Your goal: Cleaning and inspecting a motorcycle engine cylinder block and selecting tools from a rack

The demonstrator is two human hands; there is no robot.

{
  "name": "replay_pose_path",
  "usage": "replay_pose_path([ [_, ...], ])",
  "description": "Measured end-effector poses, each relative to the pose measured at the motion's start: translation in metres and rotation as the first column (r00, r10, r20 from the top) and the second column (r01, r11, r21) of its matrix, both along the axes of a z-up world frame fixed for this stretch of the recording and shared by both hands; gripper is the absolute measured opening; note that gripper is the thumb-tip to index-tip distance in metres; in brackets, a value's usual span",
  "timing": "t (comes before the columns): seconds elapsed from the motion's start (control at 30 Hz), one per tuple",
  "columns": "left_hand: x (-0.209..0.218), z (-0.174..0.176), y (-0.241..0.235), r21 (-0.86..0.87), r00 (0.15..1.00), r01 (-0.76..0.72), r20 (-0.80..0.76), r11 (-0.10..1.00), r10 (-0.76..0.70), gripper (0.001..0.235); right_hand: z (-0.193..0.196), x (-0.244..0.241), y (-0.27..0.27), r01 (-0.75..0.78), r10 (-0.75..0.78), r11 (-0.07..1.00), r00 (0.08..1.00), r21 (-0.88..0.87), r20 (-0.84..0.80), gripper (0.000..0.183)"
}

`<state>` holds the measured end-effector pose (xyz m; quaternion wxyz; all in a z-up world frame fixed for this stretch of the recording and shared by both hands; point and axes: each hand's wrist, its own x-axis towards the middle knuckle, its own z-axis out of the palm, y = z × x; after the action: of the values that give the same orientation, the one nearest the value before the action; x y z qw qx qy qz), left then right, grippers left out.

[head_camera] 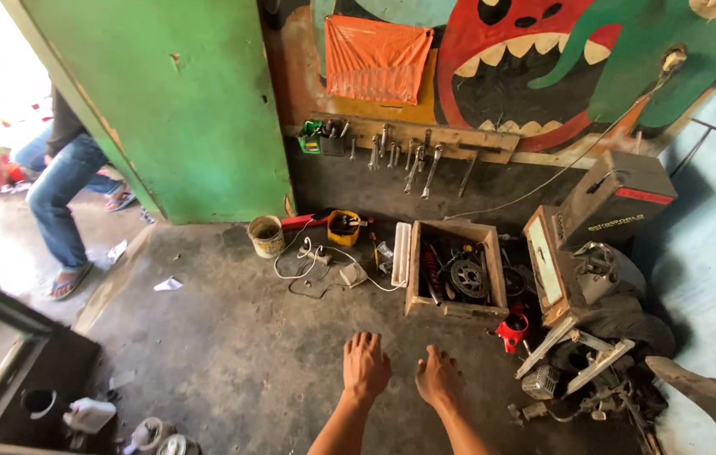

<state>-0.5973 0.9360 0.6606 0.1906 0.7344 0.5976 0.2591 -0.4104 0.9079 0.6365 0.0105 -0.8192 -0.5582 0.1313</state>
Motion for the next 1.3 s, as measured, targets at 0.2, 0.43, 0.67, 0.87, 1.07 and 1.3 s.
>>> replay_pose_path([
  [0.2, -0.029, -0.015, 0.073, -0.013, 0.997, -0.014, 0.071, 1.0, 0.015, 0.046, -0.031, -0.013, 0.08, -0.052, 0.053, 0.968, 0.999, 0.246, 0.002, 0.036],
  [0.43, -0.04, -0.045, 0.166, 0.011, 0.999, -0.036, -0.015, 0.999, 0.036, 0.044, -0.037, -0.007, 0.167, -0.039, 0.028, 0.976, 0.998, 0.215, 0.05, 0.038],
  [0.67, -0.013, -0.064, 0.288, 0.047, 0.998, -0.064, -0.001, 0.997, 0.064, 0.047, -0.037, 0.005, 0.281, -0.047, 0.046, 0.986, 0.999, 0.163, 0.009, 0.031],
  [0.87, 0.017, -0.073, 0.376, 0.01, 1.0, -0.009, -0.001, 1.0, 0.009, 0.044, -0.051, 0.027, 0.359, 0.005, -0.003, 1.0, 0.997, 0.018, -0.073, 0.029],
  [1.07, 0.039, -0.109, 0.443, -0.004, 1.0, -0.01, -0.007, 1.0, 0.01, 0.045, -0.086, 0.052, 0.423, 0.027, -0.022, 0.997, 0.997, 0.069, -0.071, 0.031],
  [1.3, 0.051, -0.177, 0.532, -0.008, 1.0, 0.013, -0.023, 1.0, -0.013, 0.056, -0.141, 0.061, 0.523, 0.053, -0.048, 0.996, 0.996, 0.065, -0.075, 0.045],
])
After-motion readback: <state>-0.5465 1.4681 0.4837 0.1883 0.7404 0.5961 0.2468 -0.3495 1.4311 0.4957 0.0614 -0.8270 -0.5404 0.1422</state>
